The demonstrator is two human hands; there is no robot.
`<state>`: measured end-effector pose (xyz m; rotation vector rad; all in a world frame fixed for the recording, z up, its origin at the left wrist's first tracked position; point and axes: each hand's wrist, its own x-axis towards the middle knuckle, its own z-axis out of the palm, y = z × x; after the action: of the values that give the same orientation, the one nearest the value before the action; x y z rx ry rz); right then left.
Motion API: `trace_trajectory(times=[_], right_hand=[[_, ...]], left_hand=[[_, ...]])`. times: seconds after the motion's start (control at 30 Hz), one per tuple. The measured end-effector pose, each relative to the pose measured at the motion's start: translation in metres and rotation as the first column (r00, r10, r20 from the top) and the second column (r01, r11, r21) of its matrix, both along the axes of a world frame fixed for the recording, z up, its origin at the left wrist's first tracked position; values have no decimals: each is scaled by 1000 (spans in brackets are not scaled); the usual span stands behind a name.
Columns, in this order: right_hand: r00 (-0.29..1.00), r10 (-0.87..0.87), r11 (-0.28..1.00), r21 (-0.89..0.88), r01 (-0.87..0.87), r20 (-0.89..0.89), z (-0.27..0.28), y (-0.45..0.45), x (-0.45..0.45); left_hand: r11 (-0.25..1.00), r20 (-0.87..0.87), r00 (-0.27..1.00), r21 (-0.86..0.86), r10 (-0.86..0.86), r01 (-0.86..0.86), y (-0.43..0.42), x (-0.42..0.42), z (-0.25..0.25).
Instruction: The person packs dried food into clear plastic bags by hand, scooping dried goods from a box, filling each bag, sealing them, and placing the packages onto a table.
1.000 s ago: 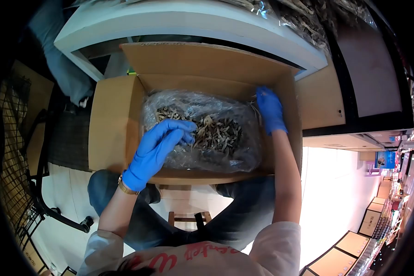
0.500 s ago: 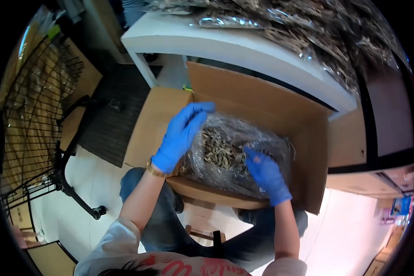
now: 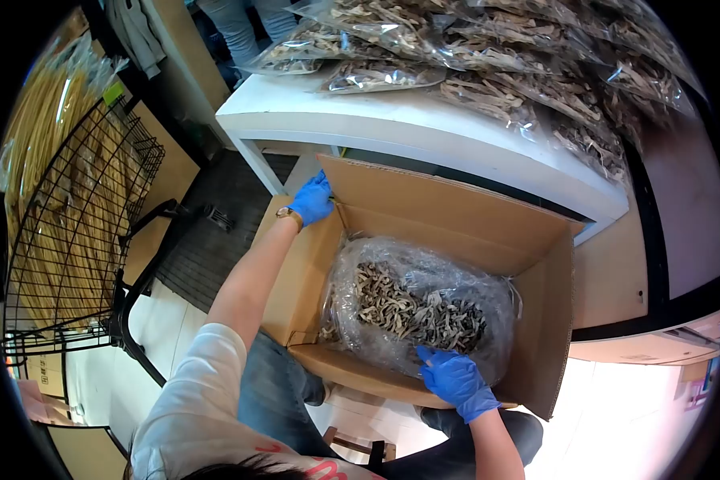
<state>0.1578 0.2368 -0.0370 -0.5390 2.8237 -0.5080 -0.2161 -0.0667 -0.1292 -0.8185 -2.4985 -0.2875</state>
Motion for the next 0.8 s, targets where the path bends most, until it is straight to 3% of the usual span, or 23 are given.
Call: trace_trajectory(times=[0.07,0.17,0.3,0.37,0.4,0.5,0.57,0.6,0.63,0.67,0.7,0.73,0.77,0.8], right_hand=[[999,4,1000,-7,-5,-40,1,0,-3],[995,18,996,-83,-26,-94,-1,-4,-9],[995,62,998,-16,-63,-79,1,-6,-12],[997,26,999,-30,-28,-70,-1,-8,-15],[997,31,999,-35,-33,-73,-2,-11,-17],[977,-31,996,-87,13,-209,10,-25,-22],[984,-178,980,-90,178,11,35,-42,-24],[979,-193,923,-352,158,-66,0,-41,-26],[980,-188,923,-352,152,-69,-5,-48,-29],[946,-273,699,-640,319,173,-5,-59,-33],[869,-256,370,-788,492,423,-1,-68,-36],[780,-299,330,-708,624,549,19,-73,-39],[778,-302,332,-704,628,551,13,-71,-42],[776,-237,179,-759,626,584,-4,-64,-47]], left_hand=[[974,300,951,-227,72,-2,-4,-2,3],[935,303,933,-344,193,-82,7,26,45],[956,240,947,-252,213,-151,-2,38,45],[973,404,885,-111,232,-205,-5,55,52],[971,400,885,-115,239,-210,-4,69,60],[998,589,807,17,33,-53,8,125,73],[991,668,735,131,-113,34,25,165,77],[976,689,697,200,-200,82,35,186,82],[942,639,694,266,-332,205,46,207,85],[913,640,652,267,-407,308,58,230,101],[892,687,586,222,-430,394,71,247,106],[869,708,513,328,-486,371,81,268,102],[899,755,511,242,-411,366,91,288,116],[881,738,501,279,-451,383,96,295,108]])
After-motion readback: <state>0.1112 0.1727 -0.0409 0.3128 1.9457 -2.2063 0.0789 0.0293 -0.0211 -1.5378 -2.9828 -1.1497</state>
